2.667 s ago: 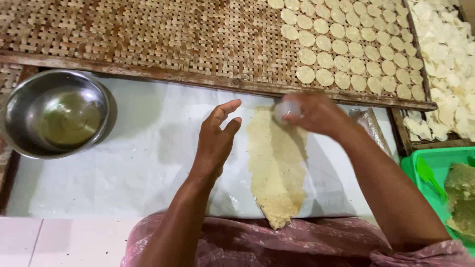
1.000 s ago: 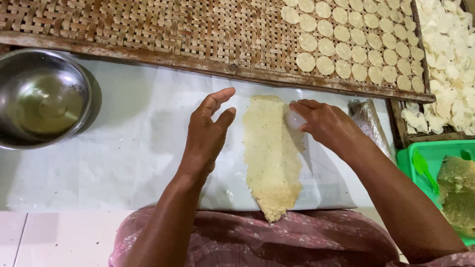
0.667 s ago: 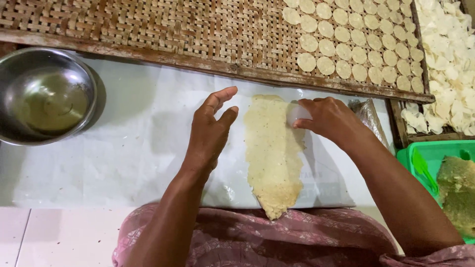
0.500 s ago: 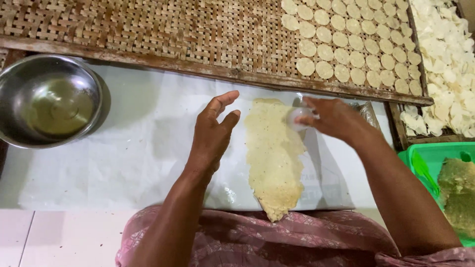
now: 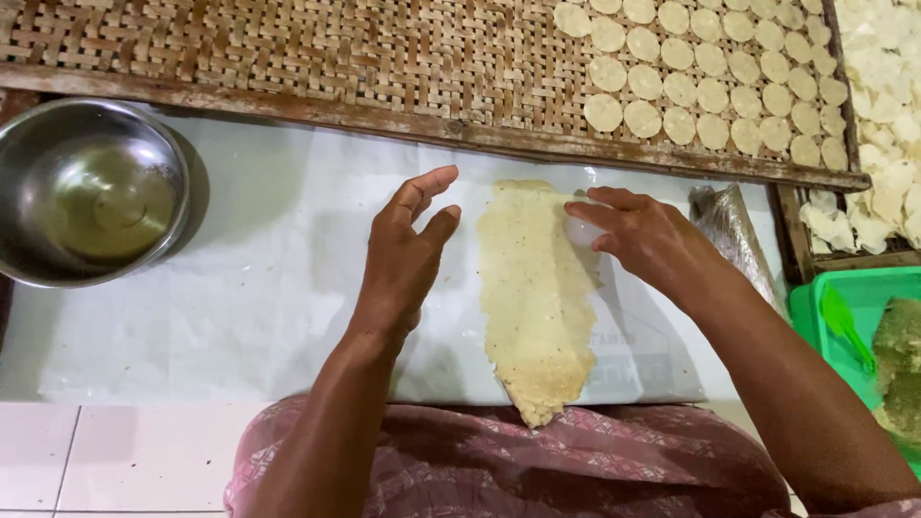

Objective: Preparing small circular dough pieces by rolling and cutting dough.

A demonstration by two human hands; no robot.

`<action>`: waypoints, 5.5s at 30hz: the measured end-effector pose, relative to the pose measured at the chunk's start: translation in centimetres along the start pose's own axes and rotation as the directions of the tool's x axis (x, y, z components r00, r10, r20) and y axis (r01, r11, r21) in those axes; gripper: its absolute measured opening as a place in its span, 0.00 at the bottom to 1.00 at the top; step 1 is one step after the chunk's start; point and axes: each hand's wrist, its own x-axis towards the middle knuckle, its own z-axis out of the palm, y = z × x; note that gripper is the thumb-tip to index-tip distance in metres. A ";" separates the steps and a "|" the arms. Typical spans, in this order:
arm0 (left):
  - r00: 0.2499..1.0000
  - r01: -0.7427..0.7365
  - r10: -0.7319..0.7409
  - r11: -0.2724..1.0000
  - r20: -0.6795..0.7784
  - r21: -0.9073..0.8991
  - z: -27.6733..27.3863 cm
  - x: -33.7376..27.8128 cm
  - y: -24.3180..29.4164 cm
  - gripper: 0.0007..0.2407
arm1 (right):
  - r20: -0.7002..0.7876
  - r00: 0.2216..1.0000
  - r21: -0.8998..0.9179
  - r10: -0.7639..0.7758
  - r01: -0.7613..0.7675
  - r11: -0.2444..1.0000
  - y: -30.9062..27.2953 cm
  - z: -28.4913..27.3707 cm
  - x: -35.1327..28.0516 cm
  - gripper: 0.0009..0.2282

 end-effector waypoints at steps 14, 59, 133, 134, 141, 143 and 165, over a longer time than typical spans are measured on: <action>1.000 -0.009 0.009 0.999 -0.006 -0.044 0.0 0.5 -0.7 0.19 | 0.068 0.973 0.159 0.220 -0.228 0.961 0.7 -2.1 0.5 0.22; 0.999 -0.049 0.050 0.996 0.018 -0.079 -0.3 -0.4 -0.3 0.20 | 0.068 0.981 -0.171 -0.183 0.192 0.966 -12.2 -2.5 0.4 0.26; 1.000 0.023 -0.022 1.000 -0.017 0.020 -0.2 0.2 -0.6 0.19 | -0.035 0.999 0.175 -0.021 0.026 0.984 -7.0 -1.0 -0.8 0.24; 1.000 0.018 -0.018 1.000 -0.016 0.017 -0.1 0.2 -0.6 0.19 | -0.045 0.999 0.123 -0.029 0.035 0.992 -6.8 -0.5 -0.7 0.24; 1.000 0.008 -0.008 1.000 -0.013 0.024 -0.1 -0.1 -0.6 0.19 | -0.038 0.999 -0.050 -0.022 0.020 0.999 -7.3 -0.2 -0.3 0.25; 1.000 0.008 -0.008 1.000 -0.013 0.021 -0.2 -0.1 -0.7 0.19 | -0.041 0.999 -0.087 -0.009 0.006 0.996 -7.0 0.5 -0.3 0.25; 0.999 0.031 -0.031 0.999 -0.007 0.032 0.3 0.2 -0.3 0.19 | -0.021 0.999 0.128 0.030 -0.027 0.991 -6.6 -0.1 -0.3 0.28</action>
